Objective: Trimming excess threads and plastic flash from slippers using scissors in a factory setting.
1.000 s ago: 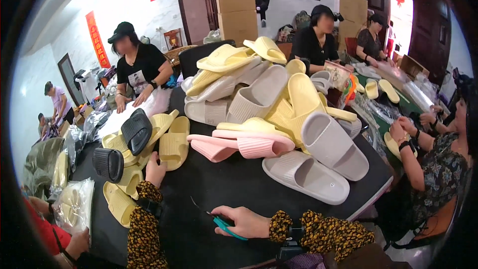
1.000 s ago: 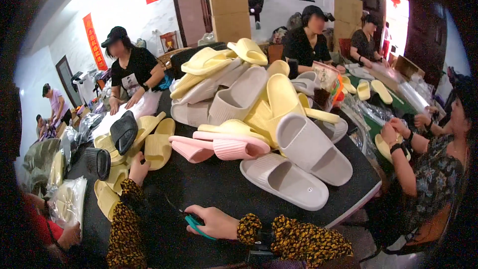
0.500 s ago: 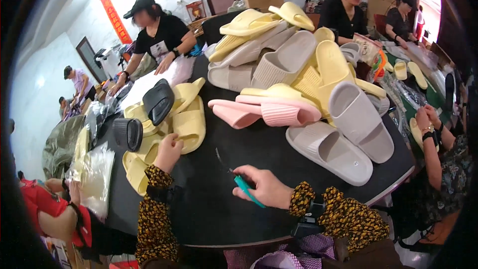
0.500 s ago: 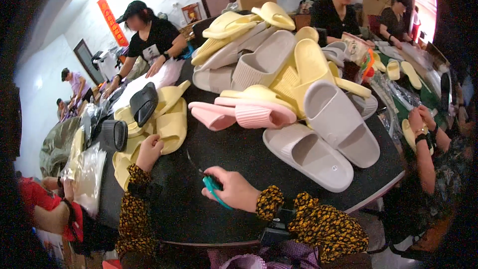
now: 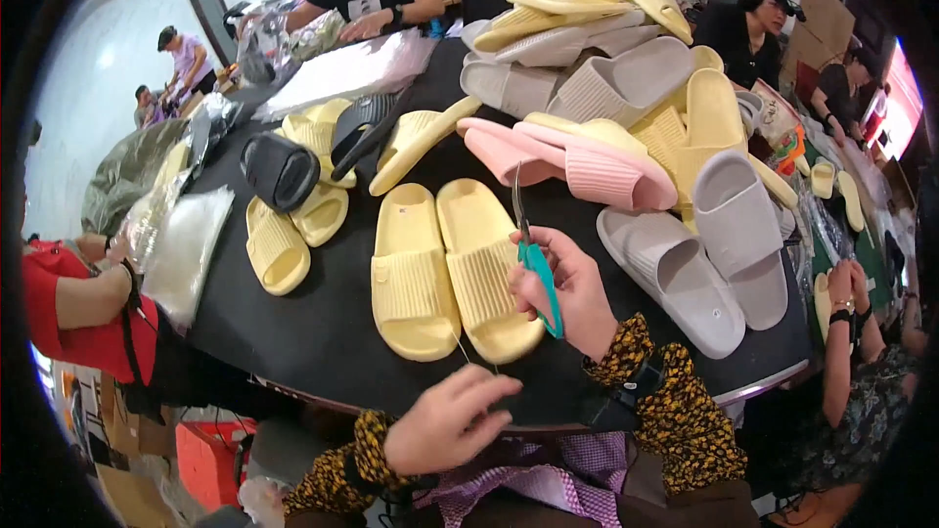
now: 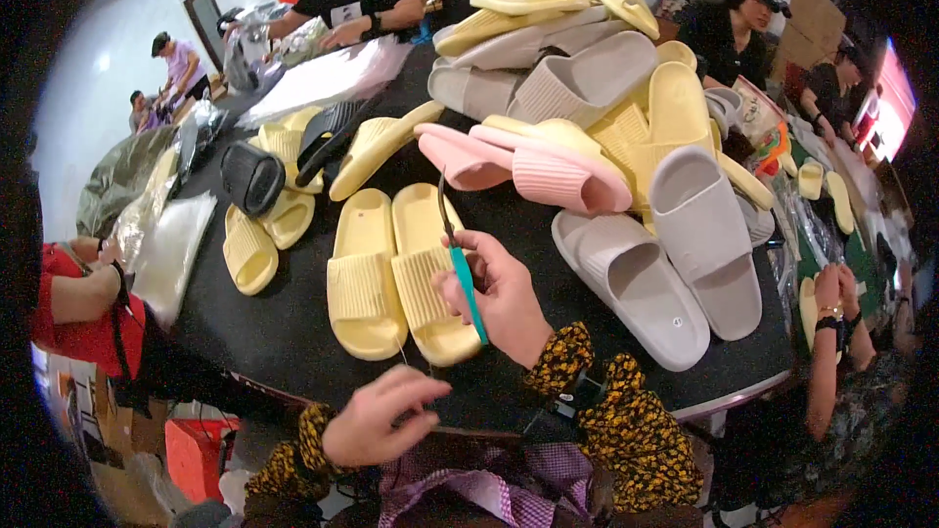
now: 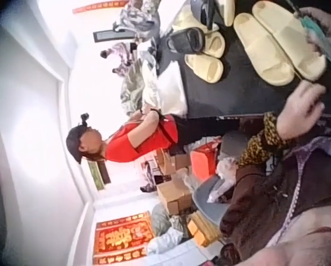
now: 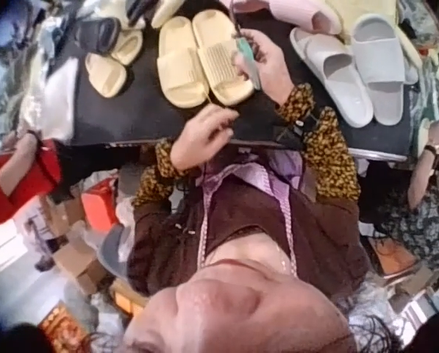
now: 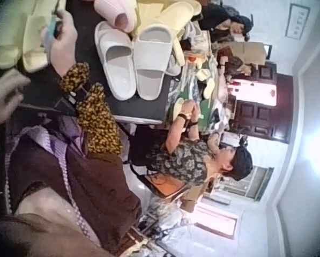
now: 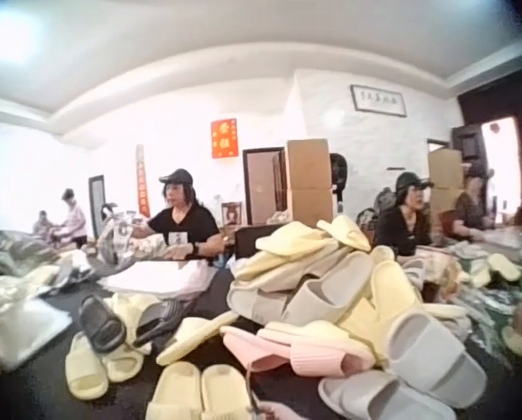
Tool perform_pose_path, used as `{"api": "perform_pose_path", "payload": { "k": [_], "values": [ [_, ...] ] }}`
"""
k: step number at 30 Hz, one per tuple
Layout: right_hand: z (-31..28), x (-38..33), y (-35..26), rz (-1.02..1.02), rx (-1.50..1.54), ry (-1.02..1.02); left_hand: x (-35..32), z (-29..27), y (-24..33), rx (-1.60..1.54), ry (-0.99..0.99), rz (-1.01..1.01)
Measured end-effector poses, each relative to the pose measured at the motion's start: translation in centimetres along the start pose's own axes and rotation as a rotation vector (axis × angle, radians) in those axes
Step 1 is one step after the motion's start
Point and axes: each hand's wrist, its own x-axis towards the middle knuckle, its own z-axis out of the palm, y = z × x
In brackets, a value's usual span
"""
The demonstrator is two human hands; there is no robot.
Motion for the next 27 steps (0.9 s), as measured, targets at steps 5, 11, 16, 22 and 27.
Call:
{"api": "perform_pose_path", "payload": {
  "k": [5,11,16,22,27],
  "values": [
    [0.1,0.0,0.2,0.018,-0.006,-0.027,-3.1,2.9,0.0,-0.060,0.048,0.037],
    [0.5,0.1,-0.3,0.093,-0.009,-0.027,-4.6,1.8,-0.6,0.164,0.512,-0.189],
    [1.3,-1.2,-0.9,0.166,0.107,-0.194,-6.2,0.6,-2.1,0.362,0.667,-0.273],
    [3.1,-3.2,-1.3,0.582,0.093,-0.704,-6.4,-0.8,-2.5,0.314,0.754,-0.300],
    [3.9,-4.4,-1.1,0.783,0.128,-0.865,-5.9,-1.3,-3.1,0.231,0.796,-0.260]
  ]
}}
